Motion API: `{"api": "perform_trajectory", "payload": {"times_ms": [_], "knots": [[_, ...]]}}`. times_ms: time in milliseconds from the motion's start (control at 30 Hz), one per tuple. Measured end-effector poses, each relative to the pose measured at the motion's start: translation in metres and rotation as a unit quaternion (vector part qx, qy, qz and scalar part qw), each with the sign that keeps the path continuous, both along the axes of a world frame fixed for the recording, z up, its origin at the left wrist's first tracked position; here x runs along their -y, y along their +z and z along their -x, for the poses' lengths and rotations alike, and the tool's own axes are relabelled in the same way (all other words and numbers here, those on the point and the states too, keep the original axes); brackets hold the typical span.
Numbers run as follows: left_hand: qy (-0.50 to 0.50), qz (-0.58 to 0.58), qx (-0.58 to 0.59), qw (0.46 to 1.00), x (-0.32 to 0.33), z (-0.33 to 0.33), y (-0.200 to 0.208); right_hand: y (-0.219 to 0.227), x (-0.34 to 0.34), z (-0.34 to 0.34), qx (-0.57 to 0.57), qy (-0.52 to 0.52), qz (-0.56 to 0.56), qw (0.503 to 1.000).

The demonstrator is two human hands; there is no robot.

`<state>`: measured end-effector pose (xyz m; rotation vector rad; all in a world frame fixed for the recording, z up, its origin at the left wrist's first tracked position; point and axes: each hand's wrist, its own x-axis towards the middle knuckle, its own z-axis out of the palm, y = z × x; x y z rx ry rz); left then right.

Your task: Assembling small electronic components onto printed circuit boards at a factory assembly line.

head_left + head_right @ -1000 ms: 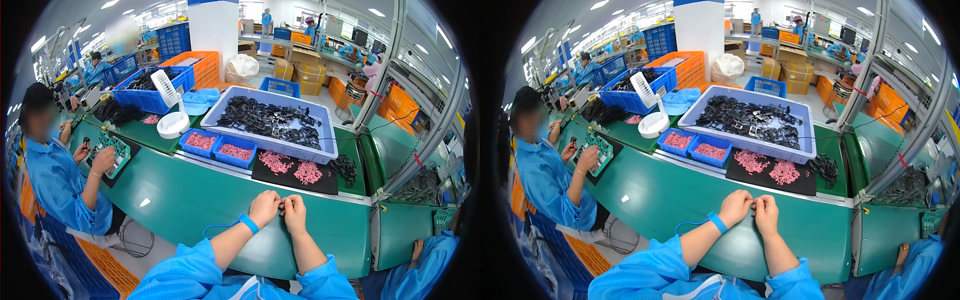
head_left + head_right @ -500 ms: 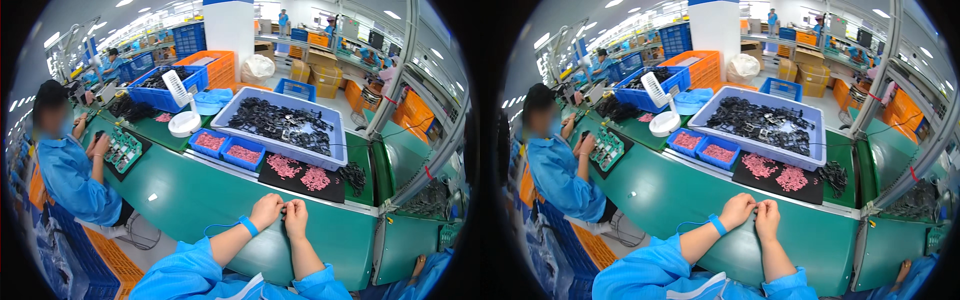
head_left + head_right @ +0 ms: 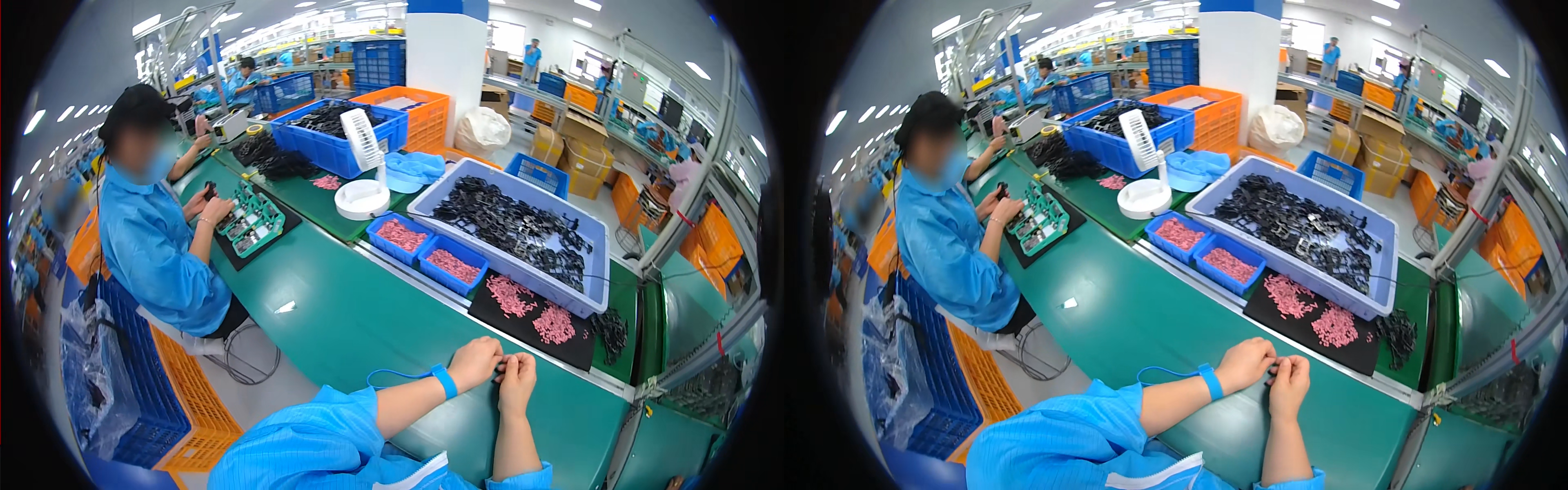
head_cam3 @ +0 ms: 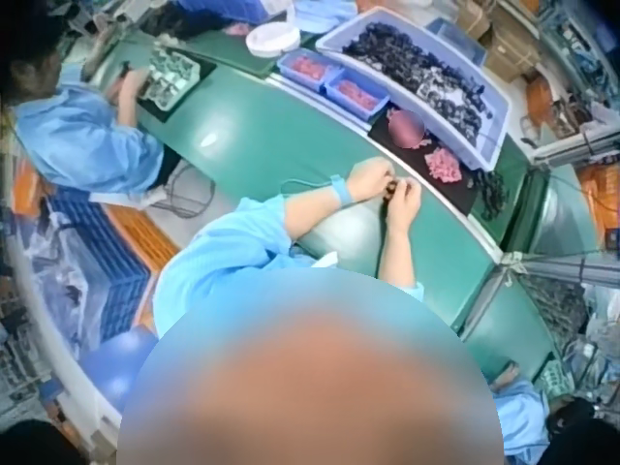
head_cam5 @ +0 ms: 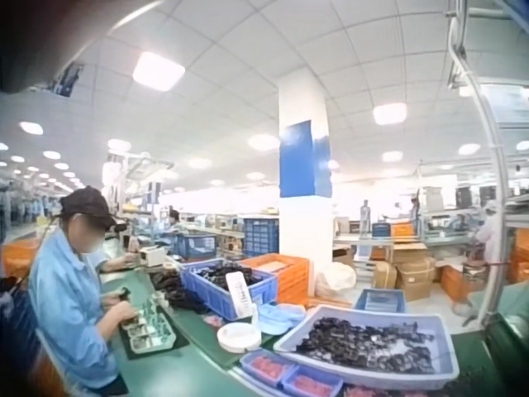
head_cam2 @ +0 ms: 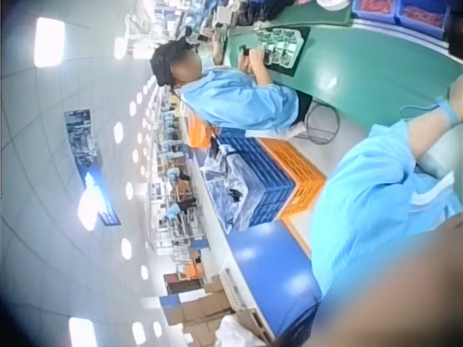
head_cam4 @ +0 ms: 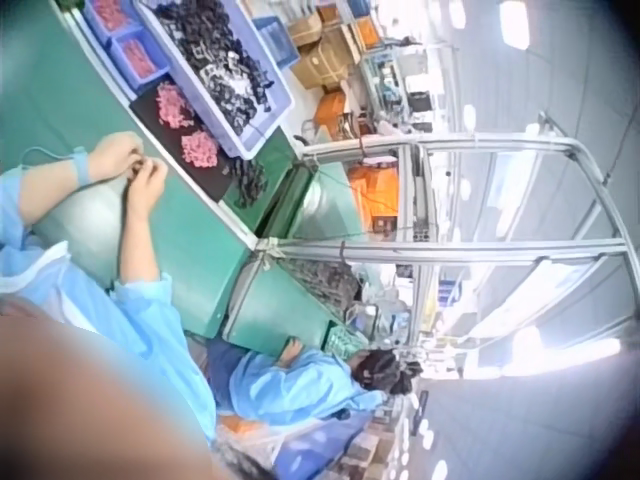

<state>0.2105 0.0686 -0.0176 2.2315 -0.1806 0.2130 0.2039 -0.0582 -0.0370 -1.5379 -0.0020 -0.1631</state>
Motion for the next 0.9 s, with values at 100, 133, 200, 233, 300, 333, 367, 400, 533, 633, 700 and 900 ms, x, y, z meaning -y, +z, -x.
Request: {"api": "perform_trajectory", "payload": {"times_ms": [100,133,200,233,300,333,367,400,533,633,700,900], "knots": [[-0.001,0.02,-0.002,1.0,0.0019,-0.001,0.0031,0.0013,0.0034,-0.0017,-0.003,0.002,-0.013,1.0],[0.005,0.024,0.008,1.0,0.0016,0.0001,0.0065,0.0032,0.005,-0.0019,0.001,0.01,-0.01,1.0],[0.01,0.033,0.007,0.999,-0.0019,0.0015,0.0044,0.0048,-0.0011,-0.0003,0.017,0.008,-0.021,1.0],[0.013,0.041,0.018,0.999,-0.0026,-0.0003,0.0036,0.0048,-0.0024,-0.0003,0.014,0.014,-0.018,1.0],[0.026,0.044,0.014,0.999,-0.0033,-0.0001,0.0021,0.0079,-0.0036,0.001,0.002,0.015,-0.017,1.0],[0.017,0.047,0.008,0.999,-0.0023,0.0,0.0035,0.0086,-0.0016,0.0026,0.001,0.018,-0.014,1.0],[0.009,0.049,0.002,0.999,-0.0017,0.0004,0.005,0.0068,-0.0004,0.0023,-0.001,0.025,-0.012,1.0],[0.01,0.057,0.002,0.998,-0.0005,0.0013,0.0066,0.005,0.0008,0.0017,0.008,0.013,-0.019,1.0],[0.012,0.049,-0.004,0.999,0.0015,0.0031,0.004,0.0054,0.0024,0.004,0.007,0.018,-0.024,1.0],[0.023,0.053,0.01,0.998,0.0021,0.0036,0.0042,0.0033,0.0021,0.0028,0.012,0.024,-0.023,0.999],[0.019,0.055,0.008,0.998,0.0025,0.0031,0.0036,0.0016,0.0029,0.0019,0.018,0.024,-0.024,0.999],[0.008,0.036,0.0,0.999,0.0024,-0.001,0.0041,0.0043,0.0022,-0.001,0.014,0.039,-0.022,0.999]]}}
